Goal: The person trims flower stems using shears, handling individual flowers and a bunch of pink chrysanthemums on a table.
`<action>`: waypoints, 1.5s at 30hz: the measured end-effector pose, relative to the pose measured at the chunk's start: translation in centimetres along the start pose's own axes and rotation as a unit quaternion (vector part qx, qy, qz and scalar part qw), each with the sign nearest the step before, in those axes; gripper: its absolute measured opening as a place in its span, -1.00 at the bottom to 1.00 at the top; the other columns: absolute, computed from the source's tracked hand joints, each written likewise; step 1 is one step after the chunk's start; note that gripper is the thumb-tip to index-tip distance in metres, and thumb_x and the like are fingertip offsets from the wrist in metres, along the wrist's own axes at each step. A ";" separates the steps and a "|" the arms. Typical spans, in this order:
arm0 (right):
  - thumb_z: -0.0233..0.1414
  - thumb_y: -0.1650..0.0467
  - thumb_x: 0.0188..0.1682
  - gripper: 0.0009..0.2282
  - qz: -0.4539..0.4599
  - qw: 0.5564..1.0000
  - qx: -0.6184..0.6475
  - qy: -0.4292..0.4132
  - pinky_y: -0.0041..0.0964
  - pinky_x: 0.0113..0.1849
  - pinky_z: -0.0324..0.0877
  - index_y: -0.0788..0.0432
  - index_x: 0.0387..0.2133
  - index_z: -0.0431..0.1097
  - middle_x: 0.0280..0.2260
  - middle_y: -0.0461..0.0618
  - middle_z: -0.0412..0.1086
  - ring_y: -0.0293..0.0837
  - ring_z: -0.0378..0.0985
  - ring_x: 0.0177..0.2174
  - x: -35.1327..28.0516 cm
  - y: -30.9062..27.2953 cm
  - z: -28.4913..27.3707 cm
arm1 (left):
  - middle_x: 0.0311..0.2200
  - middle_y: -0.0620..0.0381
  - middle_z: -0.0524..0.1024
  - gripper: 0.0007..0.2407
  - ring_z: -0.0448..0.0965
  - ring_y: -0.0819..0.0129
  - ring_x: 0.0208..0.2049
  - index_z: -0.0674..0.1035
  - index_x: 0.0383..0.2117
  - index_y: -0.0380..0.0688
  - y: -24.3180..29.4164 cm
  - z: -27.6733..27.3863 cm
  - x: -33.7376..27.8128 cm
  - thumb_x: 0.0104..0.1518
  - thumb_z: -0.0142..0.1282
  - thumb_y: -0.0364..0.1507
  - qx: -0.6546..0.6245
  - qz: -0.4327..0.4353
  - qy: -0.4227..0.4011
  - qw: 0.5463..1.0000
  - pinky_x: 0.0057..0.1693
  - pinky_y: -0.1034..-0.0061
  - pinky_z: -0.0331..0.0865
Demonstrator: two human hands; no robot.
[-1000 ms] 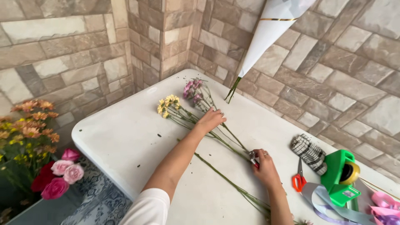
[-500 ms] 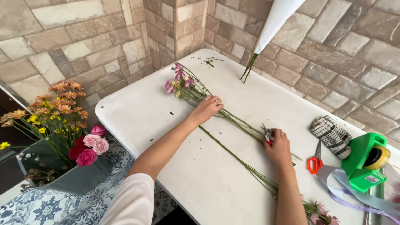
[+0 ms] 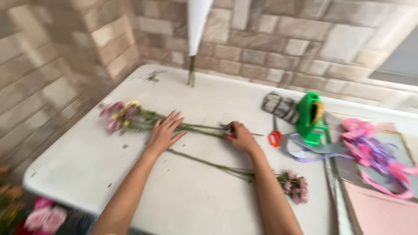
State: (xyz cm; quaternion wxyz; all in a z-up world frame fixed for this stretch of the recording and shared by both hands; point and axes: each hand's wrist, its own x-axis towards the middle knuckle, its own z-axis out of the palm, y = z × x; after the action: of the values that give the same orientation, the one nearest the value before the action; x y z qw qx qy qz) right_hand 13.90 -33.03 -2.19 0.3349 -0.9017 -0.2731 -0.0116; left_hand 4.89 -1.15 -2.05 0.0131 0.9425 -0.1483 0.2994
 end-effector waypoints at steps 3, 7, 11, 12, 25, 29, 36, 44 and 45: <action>0.15 0.26 -0.18 -0.59 0.025 0.999 0.026 -0.015 0.09 -0.02 0.33 0.26 -0.13 0.30 -0.24 0.27 0.41 0.24 0.44 -0.10 -0.7 -0.3 -1.2 | 0.24 0.28 0.26 -0.62 0.08 0.38 0.33 0.39 0.09 0.20 0.6 -0.5 -0.4 0.18 -0.09 -0.06 0.008 -0.019 -0.041 0.999 0.18 0.17 0.22; 0.15 0.27 -0.17 -0.62 0.041 0.999 0.013 -0.018 0.00 -0.03 0.35 0.23 -0.14 0.33 -0.24 0.18 0.42 0.14 0.47 -0.11 -1.1 -0.6 -2.0 | 0.29 0.38 0.18 -0.68 -0.03 0.44 0.36 0.35 0.13 0.30 0.4 -1.1 0.2 0.23 -0.12 -0.19 -0.027 -0.059 -0.123 0.990 0.24 0.15 0.14; 0.15 0.27 -0.17 -0.62 0.046 0.998 0.048 -0.005 0.02 -0.02 0.33 0.24 -0.14 0.33 -0.23 0.19 0.43 0.15 0.46 -0.08 -1.2 -0.7 -1.7 | 0.14 0.36 0.37 -0.72 0.03 0.49 0.35 0.41 0.08 0.41 -1.4 1.0 0.7 0.24 -0.14 -0.26 -0.032 -0.066 -0.116 0.991 0.28 0.20 0.12; 0.15 0.29 -0.16 -0.63 0.049 0.997 0.058 0.000 0.01 -0.01 0.33 0.24 -0.13 0.34 -0.23 0.18 0.43 0.13 0.46 -0.08 -1.2 -0.8 -1.7 | 0.07 0.33 0.44 -0.72 0.07 0.46 0.34 0.41 0.07 0.39 -2.0 1.6 1.0 0.24 -0.14 -0.28 -0.028 -0.042 -0.089 0.995 0.29 0.21 0.11; 0.13 0.23 -0.14 -0.59 0.055 0.997 -0.046 -0.019 0.09 0.09 0.20 0.17 -0.08 0.31 -0.18 0.08 0.42 0.08 0.42 -0.03 -1.1 -0.9 -1.6 | 0.19 0.40 0.33 -0.69 -0.03 0.39 0.38 0.37 0.13 0.41 -1.2 2.3 1.9 0.25 -0.15 -0.27 -0.050 -0.064 -0.188 0.979 0.29 0.05 0.10; 0.14 0.23 -0.16 -0.57 0.054 0.998 -0.032 -0.022 0.12 0.07 0.23 0.19 -0.08 0.29 -0.17 0.13 0.41 0.12 0.41 -0.02 -1.5 -1.3 -2.1 | 0.34 0.44 0.04 -0.60 -0.26 0.34 0.41 0.26 0.21 0.46 0.5 0.9 1.7 0.25 -0.16 -0.38 -0.041 -0.112 -0.204 0.972 0.28 -0.25 -0.19; 0.14 0.33 -0.15 -0.62 0.052 0.995 0.074 0.047 0.17 0.02 0.24 0.30 -0.11 0.31 -0.20 0.31 0.43 0.28 0.41 -0.06 -0.8 -1.9 -3.5 | 0.37 0.33 -0.04 -0.51 -0.35 0.20 0.41 0.27 0.23 0.28 2.8 -2.0 1.5 0.15 -0.10 -0.57 -0.193 -0.192 -0.166 0.948 0.25 -0.40 -0.44; 0.15 0.33 -0.11 -0.77 0.033 0.972 0.188 0.135 -0.06 -0.07 0.29 0.06 -0.19 0.39 -0.36 0.03 0.43 -0.02 0.44 -0.27 -1.9 -3.8 -7.4 | 0.34 0.27 0.06 -0.55 -0.22 0.15 0.39 0.36 0.16 0.21 4.5 -3.7 -1.1 0.11 -0.01 -0.55 -0.221 -0.137 -0.099 0.960 0.26 -0.35 -0.27; 0.15 0.34 -0.11 -0.78 0.026 0.971 0.193 0.139 -0.08 -0.08 0.29 0.04 -0.20 0.40 -0.37 0.01 0.41 -0.06 0.43 -0.28 -2.4 -4.5 -8.0 | 0.34 0.25 0.07 -0.56 -0.21 0.14 0.39 0.37 0.15 0.18 4.7 -3.9 -1.4 0.11 0.00 -0.54 -0.222 -0.127 -0.084 0.963 0.27 -0.33 -0.24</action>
State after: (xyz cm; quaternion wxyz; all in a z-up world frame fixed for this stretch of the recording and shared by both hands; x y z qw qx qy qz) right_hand 10.94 -36.29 6.23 0.5376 -0.8162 -0.1978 -0.0752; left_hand 0.24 -4.83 0.00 0.2476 0.9487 -0.0912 0.1745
